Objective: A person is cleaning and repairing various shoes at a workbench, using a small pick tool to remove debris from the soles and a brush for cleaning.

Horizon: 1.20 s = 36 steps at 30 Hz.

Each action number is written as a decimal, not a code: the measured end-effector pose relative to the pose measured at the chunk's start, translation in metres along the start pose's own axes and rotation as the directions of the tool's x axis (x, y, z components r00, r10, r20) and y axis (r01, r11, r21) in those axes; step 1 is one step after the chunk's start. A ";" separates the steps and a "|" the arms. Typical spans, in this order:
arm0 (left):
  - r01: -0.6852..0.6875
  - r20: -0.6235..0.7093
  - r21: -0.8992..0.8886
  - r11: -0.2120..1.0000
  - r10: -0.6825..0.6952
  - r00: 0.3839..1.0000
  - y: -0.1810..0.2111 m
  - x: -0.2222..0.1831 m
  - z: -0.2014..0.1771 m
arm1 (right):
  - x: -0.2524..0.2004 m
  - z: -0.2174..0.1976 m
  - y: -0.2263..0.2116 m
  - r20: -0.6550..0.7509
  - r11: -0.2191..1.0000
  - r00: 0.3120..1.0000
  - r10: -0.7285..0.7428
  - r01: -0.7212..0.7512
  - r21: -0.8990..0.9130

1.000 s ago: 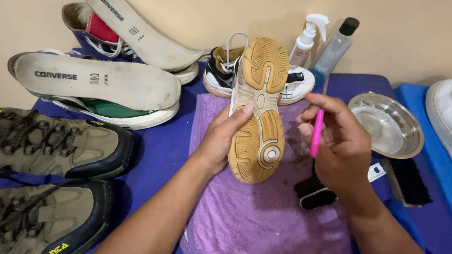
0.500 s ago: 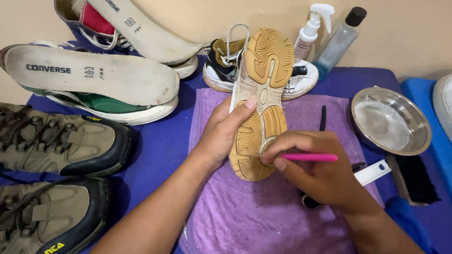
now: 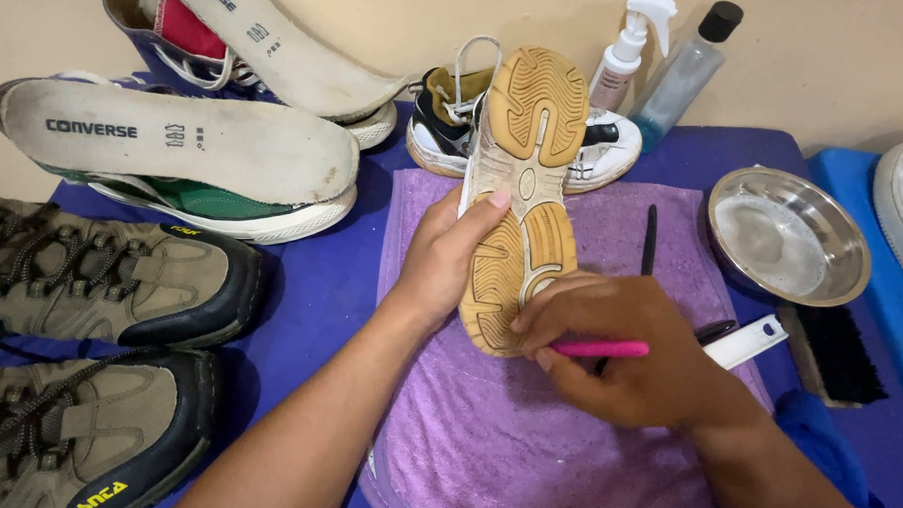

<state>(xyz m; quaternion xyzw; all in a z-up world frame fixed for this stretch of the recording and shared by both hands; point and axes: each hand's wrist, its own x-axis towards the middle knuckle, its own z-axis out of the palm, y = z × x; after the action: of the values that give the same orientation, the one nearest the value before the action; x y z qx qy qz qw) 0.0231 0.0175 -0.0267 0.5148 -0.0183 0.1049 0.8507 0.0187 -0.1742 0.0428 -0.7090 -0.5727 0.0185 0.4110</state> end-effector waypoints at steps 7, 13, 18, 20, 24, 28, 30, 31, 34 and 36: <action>-0.002 0.007 -0.014 1.000 0.002 1.000 0.000 0.000 0.001 | -0.001 0.004 0.002 0.006 0.997 0.997 -0.073 0.073 -0.040; -0.029 0.026 -0.012 1.000 0.029 0.999 -0.001 0.000 0.000 | 0.002 0.006 -0.003 0.035 0.993 0.995 -0.096 0.098 -0.065; -0.017 0.025 0.009 1.000 0.017 1.000 0.002 -0.001 0.002 | 0.002 0.007 -0.006 0.056 0.984 0.989 -0.138 0.144 -0.107; -0.011 0.017 0.008 1.000 0.011 1.000 0.001 0.000 0.001 | 0.001 0.007 -0.007 0.082 0.979 0.987 -0.135 0.146 -0.140; 0.015 -0.008 0.036 0.999 -0.015 1.000 0.006 -0.003 0.004 | -0.002 0.007 -0.008 0.129 0.969 0.983 -0.132 0.156 -0.193; -0.022 0.016 0.010 1.000 0.022 1.000 0.003 -0.001 0.003 | -0.001 0.005 -0.009 0.106 0.982 0.989 -0.107 0.122 -0.146; 0.007 -0.002 0.015 1.000 -0.007 1.000 0.003 -0.001 0.004 | 0.000 0.004 -0.009 0.066 0.986 0.992 -0.111 0.118 -0.115; 0.008 -0.001 0.015 1.000 -0.008 1.000 0.003 -0.001 0.004 | 0.000 0.005 -0.009 0.065 0.986 0.992 -0.110 0.117 -0.115; 0.008 0.001 0.024 1.000 -0.008 1.000 0.004 -0.002 0.004 | 0.001 0.005 -0.009 0.085 0.973 0.984 -0.158 0.169 -0.155; 0.005 0.009 0.012 1.000 -0.005 1.000 0.005 -0.002 0.005 | 0.001 0.004 -0.009 0.124 0.975 0.983 -0.135 0.154 -0.159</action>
<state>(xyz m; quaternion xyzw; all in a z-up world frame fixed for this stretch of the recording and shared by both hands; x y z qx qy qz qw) 0.0207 0.0154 -0.0204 0.5203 -0.0204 0.1005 0.8478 0.0098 -0.1715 0.0459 -0.6953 -0.6447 -0.0202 0.3171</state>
